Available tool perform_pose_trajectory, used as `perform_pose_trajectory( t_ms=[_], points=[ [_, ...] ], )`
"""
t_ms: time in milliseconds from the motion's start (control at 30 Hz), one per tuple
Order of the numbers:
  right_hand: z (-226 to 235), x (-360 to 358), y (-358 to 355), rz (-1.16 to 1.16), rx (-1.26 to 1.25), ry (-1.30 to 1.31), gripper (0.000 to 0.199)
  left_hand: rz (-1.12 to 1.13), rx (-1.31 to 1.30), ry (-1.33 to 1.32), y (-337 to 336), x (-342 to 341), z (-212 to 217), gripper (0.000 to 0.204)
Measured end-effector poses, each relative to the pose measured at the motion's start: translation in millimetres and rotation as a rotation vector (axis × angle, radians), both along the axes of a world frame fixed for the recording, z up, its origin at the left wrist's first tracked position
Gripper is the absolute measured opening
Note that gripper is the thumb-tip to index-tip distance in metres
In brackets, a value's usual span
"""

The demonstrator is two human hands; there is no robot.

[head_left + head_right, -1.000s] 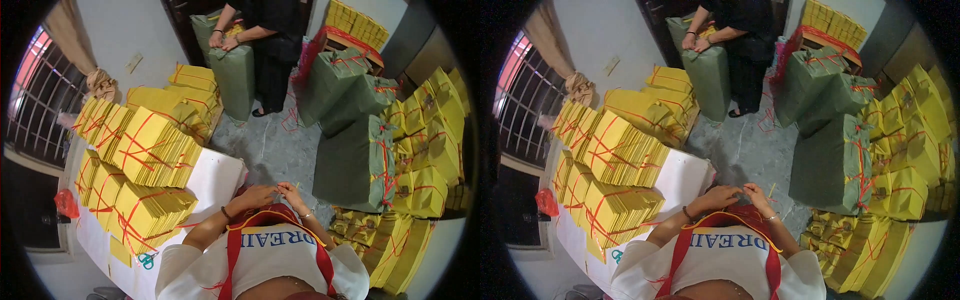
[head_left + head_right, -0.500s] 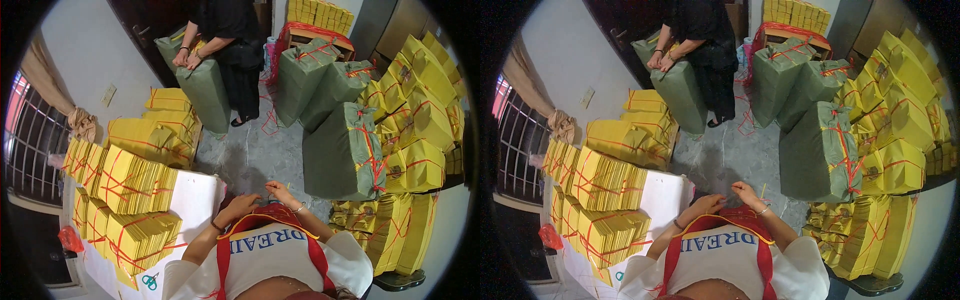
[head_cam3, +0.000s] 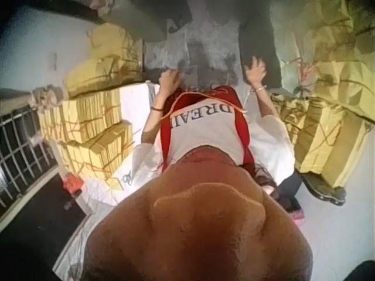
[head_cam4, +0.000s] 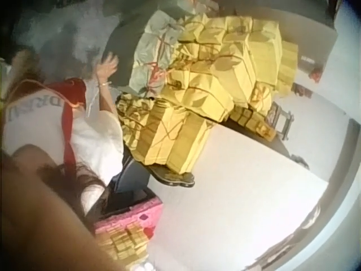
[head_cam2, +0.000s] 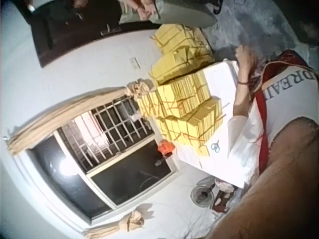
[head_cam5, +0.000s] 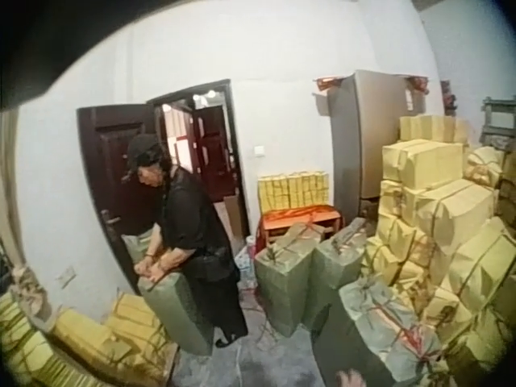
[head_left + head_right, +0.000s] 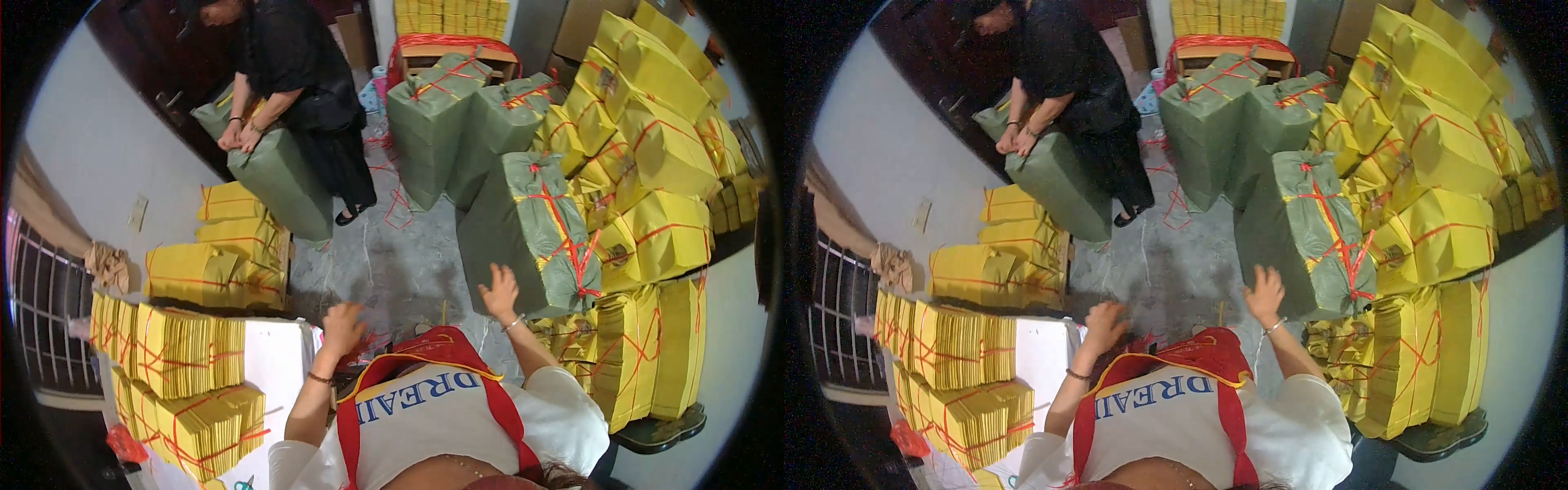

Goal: Bundling and tying stacks of yellow paper with red string.

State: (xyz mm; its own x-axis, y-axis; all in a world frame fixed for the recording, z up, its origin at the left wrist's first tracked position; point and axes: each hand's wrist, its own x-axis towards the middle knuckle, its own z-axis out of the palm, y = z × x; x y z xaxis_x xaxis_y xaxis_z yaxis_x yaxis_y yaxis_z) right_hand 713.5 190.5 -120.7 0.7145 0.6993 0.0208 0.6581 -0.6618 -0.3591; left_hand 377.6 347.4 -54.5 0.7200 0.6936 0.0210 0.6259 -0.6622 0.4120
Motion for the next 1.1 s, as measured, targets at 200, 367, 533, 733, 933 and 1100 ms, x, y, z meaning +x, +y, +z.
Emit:
perform_pose_trajectory(
  t_ms=[200,367,533,733,933,1100],
  points=[
    [21,70,-46,-0.252,-0.16,-0.152,0.092,0.434,0.159,0.052,22,-29,-15,0.06],
    [7,86,-62,-0.334,-0.297,0.006,0.098,0.64,0.141,0.082,22,-42,-30,0.066],
    [-8,92,-62,-0.304,-0.326,-0.13,0.098,0.746,0.288,0.218,18,-49,-38,0.058],
    [-3,91,-60,-0.348,-0.292,-0.106,0.091,0.646,0.439,0.221,13,-47,-38,0.027],
    [13,82,-52,-0.341,-0.142,-0.103,0.088,0.629,0.471,0.311,12,-46,-39,0.026],
    [18,70,-48,-0.233,-0.072,-0.136,0.086,0.669,0.509,0.344,15,-46,-47,0.023]
  ],
)
